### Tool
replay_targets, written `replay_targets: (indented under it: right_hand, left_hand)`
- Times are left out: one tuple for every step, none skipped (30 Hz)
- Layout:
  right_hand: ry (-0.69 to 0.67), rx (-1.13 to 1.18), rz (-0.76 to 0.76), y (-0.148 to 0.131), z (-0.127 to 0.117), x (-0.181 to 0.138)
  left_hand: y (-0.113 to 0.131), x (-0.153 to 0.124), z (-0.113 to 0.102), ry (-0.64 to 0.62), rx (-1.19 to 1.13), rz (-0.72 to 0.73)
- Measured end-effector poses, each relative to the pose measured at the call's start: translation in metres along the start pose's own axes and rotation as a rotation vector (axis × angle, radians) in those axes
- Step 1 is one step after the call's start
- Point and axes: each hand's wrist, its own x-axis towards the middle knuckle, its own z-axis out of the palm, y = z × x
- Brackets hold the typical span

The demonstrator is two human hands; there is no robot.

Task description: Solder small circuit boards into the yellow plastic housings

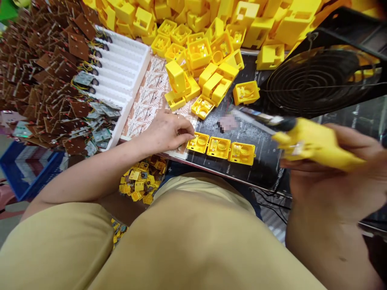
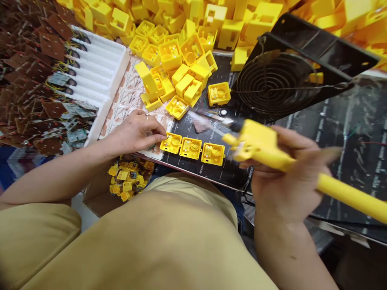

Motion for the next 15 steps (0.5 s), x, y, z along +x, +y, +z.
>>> replay_targets:
  right_hand:
    - [0.032,0.004,-0.013,-0.008,0.005,-0.006]
    - [0.013,-0.008,-0.027,-0.015,0.009,-0.012]
    - [-0.009,-0.022,-0.05,-0.021,0.012,-0.017]
    - [-0.038,-0.045,-0.073,-0.025,0.013,-0.021]
    - [-0.053,-0.058,-0.092,-0.026,0.012,-0.023]
    - [-0.054,-0.064,-0.106,-0.025,0.011,-0.024]
    - [-0.047,-0.066,-0.113,-0.023,0.01,-0.025]
    - [-0.047,-0.065,-0.118,-0.021,0.008,-0.025]
    - [-0.057,-0.065,-0.119,-0.019,0.007,-0.026]
    - [-0.07,-0.068,-0.12,-0.017,0.006,-0.027]
    - [-0.08,-0.074,-0.124,-0.017,0.004,-0.028]
    - [-0.088,-0.085,-0.126,-0.018,0.002,-0.03]
    - [-0.099,-0.097,-0.118,-0.019,-0.001,-0.031]
    - [-0.122,-0.127,-0.105,-0.022,-0.004,-0.033]
    - [-0.162,-0.186,-0.102,-0.024,-0.009,-0.033]
  left_hand:
    - [-0.003,-0.002,0.004,0.042,-0.057,0.006]
    - [-0.006,-0.004,0.007,0.08,-0.122,0.014]
    - [-0.008,-0.005,0.01,0.111,-0.191,0.022]
    - [-0.009,-0.006,0.012,0.133,-0.256,0.03]
    - [-0.01,-0.007,0.014,0.146,-0.312,0.03]
    - [-0.011,-0.007,0.015,0.151,-0.353,0.023]
    - [-0.011,-0.007,0.016,0.149,-0.379,0.009]
    - [-0.011,-0.006,0.016,0.146,-0.389,-0.008]
    - [-0.011,-0.005,0.016,0.141,-0.386,-0.025]
    - [-0.011,-0.004,0.015,0.131,-0.373,-0.033]
    - [-0.011,-0.002,0.013,0.117,-0.353,-0.028]
    - [-0.011,-0.002,0.011,0.096,-0.323,-0.017]
    - [-0.01,-0.001,0.008,0.068,-0.285,-0.004]
    - [-0.009,-0.001,0.004,0.031,-0.24,0.008]
    - [-0.007,-0.002,0.001,-0.009,-0.191,0.013]
